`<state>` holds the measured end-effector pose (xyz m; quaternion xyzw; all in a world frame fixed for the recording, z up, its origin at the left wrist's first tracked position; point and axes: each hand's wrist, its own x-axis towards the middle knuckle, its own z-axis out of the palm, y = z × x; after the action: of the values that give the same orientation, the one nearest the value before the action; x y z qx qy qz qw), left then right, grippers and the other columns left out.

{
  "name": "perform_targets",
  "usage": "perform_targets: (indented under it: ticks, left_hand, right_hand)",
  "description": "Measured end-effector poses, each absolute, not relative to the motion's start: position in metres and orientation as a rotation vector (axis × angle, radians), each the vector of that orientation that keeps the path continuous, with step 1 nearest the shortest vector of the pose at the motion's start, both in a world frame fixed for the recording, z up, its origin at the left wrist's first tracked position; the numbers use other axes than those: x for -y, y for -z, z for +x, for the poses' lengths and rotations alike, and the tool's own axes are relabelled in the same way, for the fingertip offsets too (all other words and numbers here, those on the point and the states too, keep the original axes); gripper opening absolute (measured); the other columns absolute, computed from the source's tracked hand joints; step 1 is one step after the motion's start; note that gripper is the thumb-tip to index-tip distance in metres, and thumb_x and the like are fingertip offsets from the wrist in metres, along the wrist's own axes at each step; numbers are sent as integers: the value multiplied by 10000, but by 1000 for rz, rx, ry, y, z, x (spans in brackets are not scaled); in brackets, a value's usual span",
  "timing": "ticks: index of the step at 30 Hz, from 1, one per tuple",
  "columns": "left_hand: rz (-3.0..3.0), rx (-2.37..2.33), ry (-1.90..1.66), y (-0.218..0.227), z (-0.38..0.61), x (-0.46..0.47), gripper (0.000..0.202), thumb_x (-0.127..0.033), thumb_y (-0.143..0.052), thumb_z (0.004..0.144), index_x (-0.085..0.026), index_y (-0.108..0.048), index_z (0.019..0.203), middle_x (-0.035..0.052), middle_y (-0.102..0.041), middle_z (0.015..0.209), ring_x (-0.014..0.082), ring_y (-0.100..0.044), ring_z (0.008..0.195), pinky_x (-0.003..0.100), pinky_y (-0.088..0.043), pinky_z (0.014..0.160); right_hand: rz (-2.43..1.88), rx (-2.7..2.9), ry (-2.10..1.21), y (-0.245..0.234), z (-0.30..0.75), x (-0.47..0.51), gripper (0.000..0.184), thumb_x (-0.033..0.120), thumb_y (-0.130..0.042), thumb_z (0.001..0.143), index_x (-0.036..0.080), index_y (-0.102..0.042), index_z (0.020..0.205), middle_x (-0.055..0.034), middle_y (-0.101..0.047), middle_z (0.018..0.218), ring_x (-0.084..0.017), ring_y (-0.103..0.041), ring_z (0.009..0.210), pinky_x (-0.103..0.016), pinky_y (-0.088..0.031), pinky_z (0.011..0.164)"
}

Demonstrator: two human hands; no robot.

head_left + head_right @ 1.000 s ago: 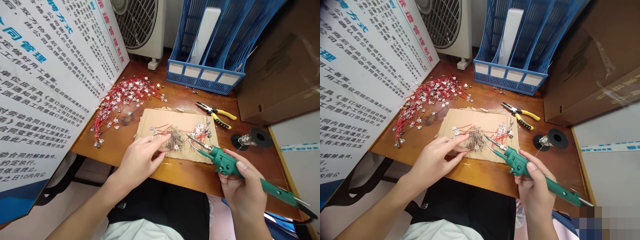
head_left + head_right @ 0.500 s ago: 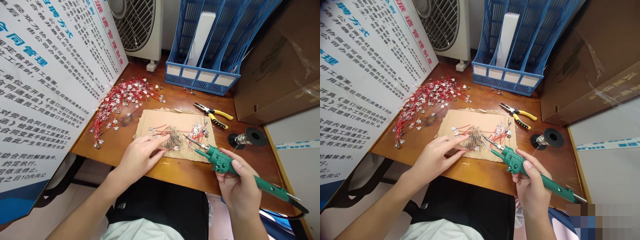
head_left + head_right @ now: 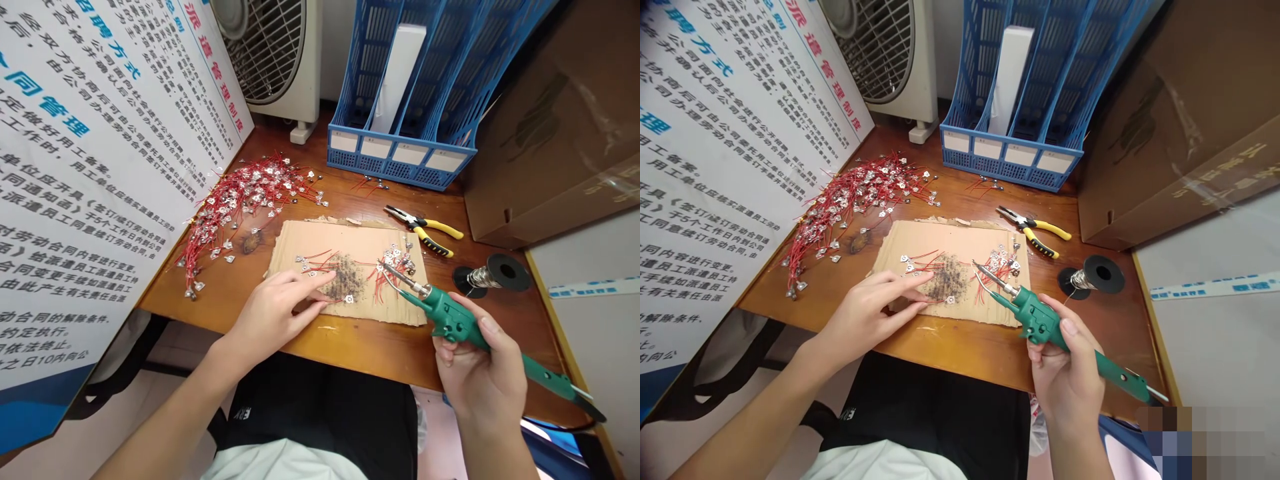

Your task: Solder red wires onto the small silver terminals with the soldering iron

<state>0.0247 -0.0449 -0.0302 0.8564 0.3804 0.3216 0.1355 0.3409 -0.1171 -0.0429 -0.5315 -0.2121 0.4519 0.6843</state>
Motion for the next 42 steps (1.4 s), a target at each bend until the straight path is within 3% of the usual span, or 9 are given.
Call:
perform_targets:
  ticks: [5, 9, 16, 24, 27, 31, 35, 38, 42]
  left_hand:
    - [2417, -1123, -925, 29, 26, 46, 466, -180, -793, 1102, -250, -726, 1558, -32, -922, 1072, 174, -803, 1014, 292, -624, 933]
    - [2318, -1177, -945, 25, 28, 49, 457, -180, -810, 1084, -258, -751, 1531, -31, -917, 1061, 154, -808, 976, 269, -649, 943]
    - [2165, -1363, -1103, 4, 76, 40, 383, -220, -795, 1069, -256, -772, 1450, -11, -918, 1063, 212, -830, 1065, 373, -666, 1042]
    - [2114, -1439, -835, 7, 139, 22, 476, -205, -810, 1028, -225, -722, 1496, 42, -908, 1153, 299, -818, 1142, 513, -644, 1085]
    - [2160, -1387, -914, 0, 122, 29, 440, -277, -798, 1062, -217, -723, 1492, 64, -891, 1214, 279, -813, 1177, 472, -639, 1100]
    - [2200, -1429, -944, -14, 70, 29, 387, -243, -696, 1091, -225, -749, 1474, 13, -847, 1005, 185, -765, 907, 345, -627, 949]
    - [2276, -1538, -743, -15, 26, 15, 353, -263, -621, 1093, -208, -803, 1391, 43, -813, 1021, 208, -740, 935, 363, -599, 931]
    - [2322, -1566, -652, -9, 16, 0, 289, -350, -662, 1085, -204, -857, 1239, 70, -791, 1051, 226, -719, 951, 379, -576, 930]
    - [2328, -1567, -493, -6, 24, -22, 194, -368, -755, 1022, -208, -856, 976, 55, -790, 957, 208, -675, 861, 329, -493, 790]
  right_hand:
    - [-1180, 321, -952, 26, 327, 112, 716, 742, -1094, 576, 196, -961, 1019, -70, -740, 751, -110, -509, 512, -212, -449, 414]
    - [-1119, 292, -977, 22, 328, 112, 792, 771, -1062, 594, 177, -945, 1104, -53, -703, 790, -136, -520, 603, -226, -481, 471]
    - [-1035, 305, -1002, 29, 334, 115, 613, 737, -877, 856, 180, -885, 1111, -50, -626, 863, -180, -517, 718, -258, -465, 558]
    - [-1018, 304, -998, 29, 332, 112, 540, 682, -851, 910, 192, -880, 1136, -59, -637, 935, -183, -513, 756, -263, -460, 583]
    - [-1022, 268, -993, 27, 330, 112, 560, 673, -890, 866, 189, -891, 1147, -58, -649, 933, -177, -515, 742, -261, -464, 572]
    - [-1038, 212, -1011, 24, 330, 113, 613, 635, -996, 742, 195, -909, 1159, -57, -684, 929, -169, -524, 718, -254, -468, 542]
    - [-1064, 244, -1008, 25, 332, 114, 647, 622, -1003, 740, 178, -921, 1203, -59, -694, 883, -176, -524, 701, -263, -475, 524]
    - [-1066, 266, -1004, 26, 331, 114, 617, 617, -992, 747, 191, -928, 1188, -58, -704, 882, -175, -524, 696, -261, -476, 524]
    - [-1069, 309, -975, 28, 329, 112, 552, 608, -963, 785, 212, -934, 1168, -68, -732, 928, -167, -516, 690, -260, -464, 525]
